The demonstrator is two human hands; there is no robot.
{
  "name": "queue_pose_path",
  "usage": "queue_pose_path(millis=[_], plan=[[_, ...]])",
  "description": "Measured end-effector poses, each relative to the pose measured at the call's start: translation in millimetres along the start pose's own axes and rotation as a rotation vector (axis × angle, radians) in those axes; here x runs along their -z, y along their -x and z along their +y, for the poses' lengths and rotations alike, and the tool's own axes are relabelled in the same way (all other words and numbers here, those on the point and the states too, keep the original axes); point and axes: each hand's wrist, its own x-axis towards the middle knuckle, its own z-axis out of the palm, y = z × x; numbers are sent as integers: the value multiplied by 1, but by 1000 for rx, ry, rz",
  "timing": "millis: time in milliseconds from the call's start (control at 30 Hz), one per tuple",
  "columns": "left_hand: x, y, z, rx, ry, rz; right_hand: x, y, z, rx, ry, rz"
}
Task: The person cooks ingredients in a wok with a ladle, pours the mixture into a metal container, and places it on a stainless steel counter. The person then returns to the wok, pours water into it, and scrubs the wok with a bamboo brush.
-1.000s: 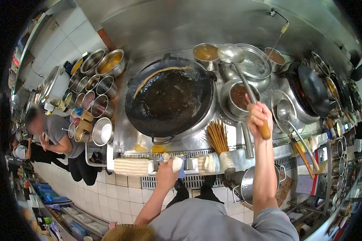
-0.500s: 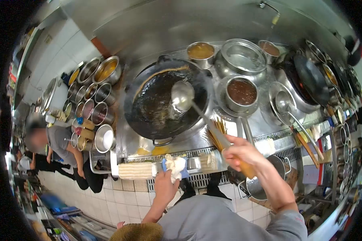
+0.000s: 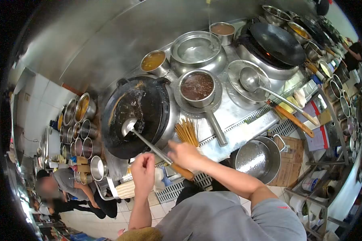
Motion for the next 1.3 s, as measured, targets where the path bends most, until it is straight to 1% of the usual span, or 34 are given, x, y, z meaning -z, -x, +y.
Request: queue_pose_path(millis=[33, 67, 100, 167, 233, 267, 300, 333, 400, 467, 600, 633, 700, 733, 833, 1033, 1100, 1233, 1300], plan=[[-7, -16, 4, -46, 25, -2, 5, -2, 18, 34, -39, 163], [-15, -33, 6, -92, 52, -2, 28, -5, 15, -222, -359, 153], [-23, -51, 5, -88, 99, -64, 52, -9, 13, -476, -680, 137], [-46, -94, 10, -137, 160, -149, 54, -26, 60, -508, -1050, 433], [-77, -144, 14, -250, 111, -198, 54, -48, 98, -553, -1210, 588], [-100, -172, 7, -343, 104, -178, 53, -55, 112, -576, -1289, 670], [-122, -199, 0, -328, 61, -219, 51, -60, 119, -607, -1322, 695], [-146, -227, -9, -415, 32, -216, 50, -67, 124, -634, -1353, 721], [-183, -274, -13, -420, -84, -246, 47, -81, 138, -651, -1383, 784], [-213, -311, -18, -458, -225, -285, 47, -90, 137, -705, -1374, 842], [-253, -367, -29, -560, -468, -367, 48, -104, 142, -726, -1356, 897], [-262, -376, -33, -553, -504, -384, 47, -106, 143, -720, -1356, 906], [-269, -388, -32, -491, -513, -504, 47, -109, 146, -707, -1357, 929], [-273, -396, -35, -503, -513, -568, 47, -111, 148, -695, -1360, 943], [-276, -406, -39, -548, -506, -585, 51, -114, 143, -676, -1358, 971], [-278, -421, -31, -488, -526, -761, 51, -123, 141, -703, -1350, 1041], [-284, -427, -37, -510, -563, -786, 48, -126, 147, -688, -1337, 1041], [-280, -426, -31, -534, -608, -838, 51, -124, 151, -660, -1177, 1008], [-279, -432, -40, -514, -554, -849, 54, -122, 154, -655, -1144, 1024]])
